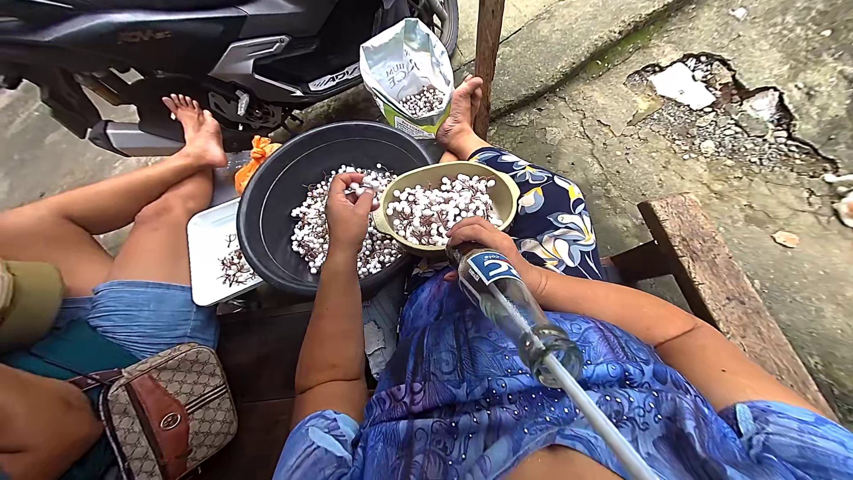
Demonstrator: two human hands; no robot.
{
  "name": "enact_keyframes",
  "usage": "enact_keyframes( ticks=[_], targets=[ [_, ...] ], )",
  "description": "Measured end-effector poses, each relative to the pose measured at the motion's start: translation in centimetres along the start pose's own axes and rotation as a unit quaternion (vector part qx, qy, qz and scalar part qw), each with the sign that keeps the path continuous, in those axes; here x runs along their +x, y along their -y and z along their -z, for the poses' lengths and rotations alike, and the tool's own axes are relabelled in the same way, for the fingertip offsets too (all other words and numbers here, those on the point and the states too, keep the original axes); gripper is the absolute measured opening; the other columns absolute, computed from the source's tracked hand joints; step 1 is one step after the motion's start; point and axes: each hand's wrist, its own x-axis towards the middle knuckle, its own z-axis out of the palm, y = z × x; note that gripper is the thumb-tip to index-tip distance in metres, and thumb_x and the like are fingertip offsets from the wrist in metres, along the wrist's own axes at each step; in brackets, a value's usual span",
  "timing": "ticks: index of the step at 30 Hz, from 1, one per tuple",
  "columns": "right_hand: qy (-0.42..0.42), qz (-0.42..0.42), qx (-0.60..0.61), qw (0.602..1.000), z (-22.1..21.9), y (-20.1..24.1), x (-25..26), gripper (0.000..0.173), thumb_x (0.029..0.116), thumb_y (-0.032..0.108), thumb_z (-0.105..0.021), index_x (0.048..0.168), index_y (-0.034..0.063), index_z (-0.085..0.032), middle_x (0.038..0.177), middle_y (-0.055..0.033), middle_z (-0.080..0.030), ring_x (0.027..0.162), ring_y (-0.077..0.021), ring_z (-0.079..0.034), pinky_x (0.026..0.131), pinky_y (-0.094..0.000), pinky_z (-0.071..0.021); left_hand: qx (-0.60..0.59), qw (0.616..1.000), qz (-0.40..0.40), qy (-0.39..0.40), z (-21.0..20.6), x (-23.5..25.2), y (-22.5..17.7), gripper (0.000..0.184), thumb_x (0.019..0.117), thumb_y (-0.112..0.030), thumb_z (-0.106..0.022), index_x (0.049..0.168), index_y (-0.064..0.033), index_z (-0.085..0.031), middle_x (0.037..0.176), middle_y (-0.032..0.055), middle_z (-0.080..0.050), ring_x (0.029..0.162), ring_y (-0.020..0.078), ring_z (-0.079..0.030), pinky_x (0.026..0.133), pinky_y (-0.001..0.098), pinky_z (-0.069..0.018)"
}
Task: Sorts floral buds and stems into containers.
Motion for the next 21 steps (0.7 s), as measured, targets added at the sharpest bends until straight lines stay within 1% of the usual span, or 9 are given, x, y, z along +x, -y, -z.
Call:
enact_keyframes(
  ticks=[2,4,6,9,12,14,16,19,21],
  targets=[
    [-0.008,-0.008,0.011,1.000,0.1,-0.2,0.0,0.040,0.0753,0.018,-0.087,0.107,-0.0005,-0.069,0.115,-0.0141,-0.067,0.113,-0.0203,-0.065,0.097,-0.0334,-0.0558,-0.011,0.998,0.004,0.066,-1.3,0.2,-0.7,0.031,0.0955,0.000,-0.059,0.125,0.0035,-0.052,0.110,0.0112,-0.063,0.083,0.0116,-0.067,0.078,0.0324,-0.0597],
    [-0.022,-0.014,0.015,1.000,-0.1,-1.4,-0.3,0.044,0.0738,0.019,-0.089,0.108,0.0006,-0.069,0.117,-0.0138,-0.067,0.115,-0.0210,-0.064,0.099,-0.0349,-0.0557,0.020,0.993,0.008,0.114,-2.1,0.6,-0.8,0.028,0.0971,-0.002,-0.059,0.124,0.0039,-0.056,0.114,0.0154,-0.064,0.090,0.0175,-0.068,0.084,0.0375,-0.0593],
    [-0.032,-0.012,0.010,0.999,-0.7,-3.4,-1.0,0.042,0.0762,0.021,-0.086,0.110,0.0021,-0.069,0.119,-0.0138,-0.067,0.116,-0.0231,-0.064,0.100,-0.0386,-0.0553,0.050,0.990,0.003,0.130,-2.8,0.9,-1.0,0.025,0.0974,-0.003,-0.060,0.122,0.0021,-0.059,0.118,0.0169,-0.063,0.090,0.0193,-0.069,0.084,0.0389,-0.0589],
    [-0.045,-0.013,0.030,0.998,-0.8,-4.7,-1.3,0.034,0.0820,0.016,-0.078,0.111,0.0005,-0.069,0.119,-0.0161,-0.067,0.116,-0.0261,-0.064,0.102,-0.0431,-0.0539,0.055,0.990,-0.011,0.131,-3.3,1.2,-1.4,0.023,0.0977,-0.003,-0.062,0.121,-0.0007,-0.061,0.121,0.0153,-0.061,0.086,0.0165,-0.068,0.083,0.0361,-0.0593],
    [-0.040,-0.019,0.036,0.998,0.1,-3.2,-0.5,0.035,0.0807,0.015,-0.079,0.109,-0.0012,-0.067,0.116,-0.0164,-0.067,0.116,-0.0250,-0.063,0.102,-0.0403,-0.0528,0.046,0.990,-0.029,0.130,-3.3,1.3,-1.9,0.028,0.0980,-0.006,-0.065,0.125,-0.0017,-0.060,0.121,0.0136,-0.062,0.082,0.0136,-0.067,0.079,0.0323,-0.0597],
    [-0.033,-0.023,0.038,0.998,0.8,-1.5,0.2,0.041,0.0801,0.019,-0.085,0.109,-0.0018,-0.066,0.114,-0.0152,-0.066,0.115,-0.0223,-0.062,0.103,-0.0369,-0.0521,0.093,0.982,-0.032,0.160,-3.1,1.2,-2.3,0.034,0.0978,-0.010,-0.067,0.130,-0.0033,-0.060,0.124,0.0134,-0.063,0.080,0.0124,-0.066,0.076,0.0311,-0.0581],
    [-0.031,-0.035,0.043,0.998,0.8,-1.4,0.1,0.044,0.0797,0.021,-0.086,0.112,-0.0010,-0.066,0.116,-0.0137,-0.065,0.117,-0.0206,-0.061,0.103,-0.0357,-0.0520,0.149,0.968,-0.036,0.200,-2.9,1.2,-2.2,0.033,0.0973,-0.014,-0.070,0.128,-0.0047,-0.063,0.123,0.0123,-0.066,0.075,0.0125,-0.065,0.074,0.0323,-0.0572],
    [-0.039,-0.052,0.044,0.997,0.2,-2.2,-0.2,0.042,0.0801,0.023,-0.086,0.111,0.0010,-0.066,0.116,-0.0122,-0.066,0.118,-0.0198,-0.062,0.103,-0.0366,-0.0525,0.210,0.949,-0.043,0.232,-2.9,1.2,-1.7,0.030,0.0969,-0.013,-0.070,0.125,-0.0053,-0.067,0.119,0.0142,-0.066,0.077,0.0178,-0.064,0.076,0.0365,-0.0560],
    [-0.037,-0.070,0.040,0.996,0.1,-2.1,-0.4,0.043,0.0809,0.024,-0.085,0.112,0.0008,-0.066,0.117,-0.0114,-0.066,0.119,-0.0184,-0.061,0.104,-0.0359,-0.0519,0.246,0.936,-0.038,0.251,-3.0,1.1,-1.3,0.037,0.0945,-0.011,-0.073,0.130,-0.0057,-0.067,0.122,0.0172,-0.064,0.083,0.0223,-0.064,0.079,0.0394,-0.0552]
  ],
)
